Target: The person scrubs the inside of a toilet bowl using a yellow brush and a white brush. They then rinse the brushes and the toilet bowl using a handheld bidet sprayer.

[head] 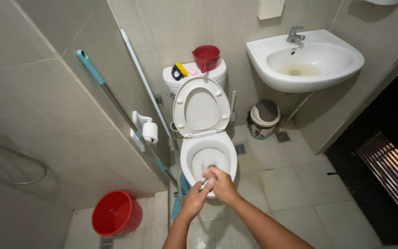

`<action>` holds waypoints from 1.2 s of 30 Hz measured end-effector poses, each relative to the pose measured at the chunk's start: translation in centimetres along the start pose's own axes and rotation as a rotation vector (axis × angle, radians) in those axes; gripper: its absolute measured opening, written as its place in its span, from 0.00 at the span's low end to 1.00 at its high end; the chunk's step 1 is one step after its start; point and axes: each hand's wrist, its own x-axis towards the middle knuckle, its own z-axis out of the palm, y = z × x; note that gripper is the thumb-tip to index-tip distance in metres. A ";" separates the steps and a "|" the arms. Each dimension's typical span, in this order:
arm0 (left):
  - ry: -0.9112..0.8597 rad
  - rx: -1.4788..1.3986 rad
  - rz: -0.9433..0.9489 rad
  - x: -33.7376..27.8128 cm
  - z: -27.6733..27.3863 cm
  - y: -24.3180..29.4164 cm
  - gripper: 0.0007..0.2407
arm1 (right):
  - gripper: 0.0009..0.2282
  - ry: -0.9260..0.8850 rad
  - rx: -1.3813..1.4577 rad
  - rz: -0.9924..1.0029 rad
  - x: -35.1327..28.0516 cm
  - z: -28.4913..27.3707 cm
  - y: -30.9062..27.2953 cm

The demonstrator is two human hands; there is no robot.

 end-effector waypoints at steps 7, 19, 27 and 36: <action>-0.044 -0.016 0.176 1.2 1.4 -1.4 0.17 | 0.18 -0.023 0.198 -0.045 0.4 -1.4 0.8; 0.146 0.103 0.139 0.9 2.2 -0.8 0.14 | 0.15 -0.095 -0.207 -0.039 -2.7 0.1 -3.7; 0.283 0.156 -0.007 -1.5 2.1 0.8 0.17 | 0.19 -0.222 -0.385 0.048 -3.2 0.4 -4.8; 0.176 0.463 -0.106 -1.4 1.9 -0.7 0.18 | 0.22 -0.306 -0.515 0.141 -3.8 1.5 -4.8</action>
